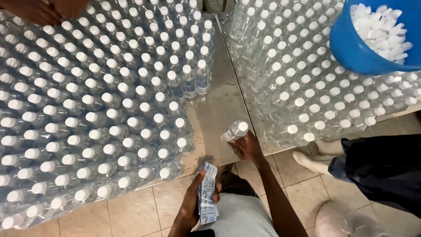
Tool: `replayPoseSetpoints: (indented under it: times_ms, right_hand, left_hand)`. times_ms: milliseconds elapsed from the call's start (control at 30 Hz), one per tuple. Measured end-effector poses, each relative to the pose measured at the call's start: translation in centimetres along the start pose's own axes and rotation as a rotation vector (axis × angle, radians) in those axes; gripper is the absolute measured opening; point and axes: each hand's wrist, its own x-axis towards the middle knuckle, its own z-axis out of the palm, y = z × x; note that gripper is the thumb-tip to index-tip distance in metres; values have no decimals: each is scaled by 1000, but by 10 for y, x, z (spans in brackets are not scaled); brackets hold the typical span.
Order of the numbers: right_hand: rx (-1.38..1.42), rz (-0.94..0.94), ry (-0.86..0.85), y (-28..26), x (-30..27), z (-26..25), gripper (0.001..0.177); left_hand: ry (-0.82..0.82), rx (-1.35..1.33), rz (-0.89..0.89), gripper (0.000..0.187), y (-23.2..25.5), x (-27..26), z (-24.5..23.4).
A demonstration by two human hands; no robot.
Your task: Manual application of adhesive labels to plastic water bottles on a production line table.
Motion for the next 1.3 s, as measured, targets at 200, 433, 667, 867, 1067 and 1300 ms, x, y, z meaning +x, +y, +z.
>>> replayPoseSetpoints:
  times_ms: [200,433,667,867,1067,1300]
  right_hand:
    - [22,57,20,23,5,16,74]
    - [10,-33,62,-15,-10,4,94]
    - [101,103,-5,-2,5,13,47]
    - [215,178,26,24,14,24,53]
    - [257,104,74,16,30,27,62]
    - [117,-215,256,-7,149,41,42]
  left_hand:
    - [25,8,29,65,3,-4,-5]
    - [-6,-56,39,61,4,-10,-12]
    - [69,-109,44,67,4,5,-17]
    - [104,-241,45,64,3,28,-31]
    - [128,-314,5,65,-6,61,-43]
    - [-5,-374,-18,78,-24,100,-106]
